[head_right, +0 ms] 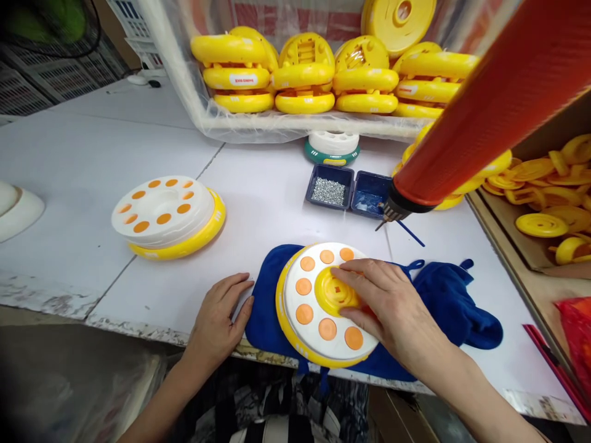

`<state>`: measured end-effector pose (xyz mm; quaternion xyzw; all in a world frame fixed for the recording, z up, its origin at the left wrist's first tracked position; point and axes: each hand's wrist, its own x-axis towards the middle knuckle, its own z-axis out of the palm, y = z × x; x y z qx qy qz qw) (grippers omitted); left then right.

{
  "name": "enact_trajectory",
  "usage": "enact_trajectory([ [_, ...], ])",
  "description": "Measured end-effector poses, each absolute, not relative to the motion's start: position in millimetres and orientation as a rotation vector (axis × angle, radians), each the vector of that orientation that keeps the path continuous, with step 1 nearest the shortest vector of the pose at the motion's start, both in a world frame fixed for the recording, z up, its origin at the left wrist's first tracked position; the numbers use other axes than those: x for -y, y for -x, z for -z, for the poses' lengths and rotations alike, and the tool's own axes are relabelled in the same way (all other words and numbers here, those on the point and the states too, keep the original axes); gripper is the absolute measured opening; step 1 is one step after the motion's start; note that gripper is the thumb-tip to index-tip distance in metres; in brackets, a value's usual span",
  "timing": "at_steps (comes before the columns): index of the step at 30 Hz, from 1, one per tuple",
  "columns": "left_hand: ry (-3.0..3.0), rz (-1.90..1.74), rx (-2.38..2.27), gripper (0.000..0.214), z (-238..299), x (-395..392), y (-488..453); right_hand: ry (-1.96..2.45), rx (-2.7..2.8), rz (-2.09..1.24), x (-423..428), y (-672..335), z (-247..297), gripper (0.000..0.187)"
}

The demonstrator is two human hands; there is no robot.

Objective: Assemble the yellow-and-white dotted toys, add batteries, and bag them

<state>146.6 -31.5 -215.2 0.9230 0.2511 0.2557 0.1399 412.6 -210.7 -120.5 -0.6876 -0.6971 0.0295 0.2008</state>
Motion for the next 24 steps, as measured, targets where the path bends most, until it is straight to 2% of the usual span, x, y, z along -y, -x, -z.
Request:
enact_trajectory([
  [3,-2.644,-0.779,-0.735,0.024,217.0,32.4,-145.9,1.862,1.752,-0.208,223.7,-421.8,115.4,0.041],
  [7,-2.561,-0.866,-0.748,0.021,216.7,30.6,-141.6,1.76,0.933,0.163,236.7,-460.2,96.9,0.026],
  [9,-2.522,-0.928,-0.739,0.021,207.7,26.1,-141.6,1.569,0.697,0.209,229.0,-486.3,85.7,0.024],
  [13,-2.551,-0.952,-0.692,0.022,164.4,12.8,-161.6,1.153,0.747,-0.168,175.8,-520.1,61.2,0.028],
  [19,-2.844,-0.552,-0.534,0.024,105.5,-29.5,-268.8,0.962,1.052,-0.652,102.4,-508.0,27.6,0.062],
  [24,-3.007,-0.135,-0.373,0.011,107.2,-77.5,-379.5,0.858,1.259,-0.791,107.7,-501.5,12.0,0.058],
])
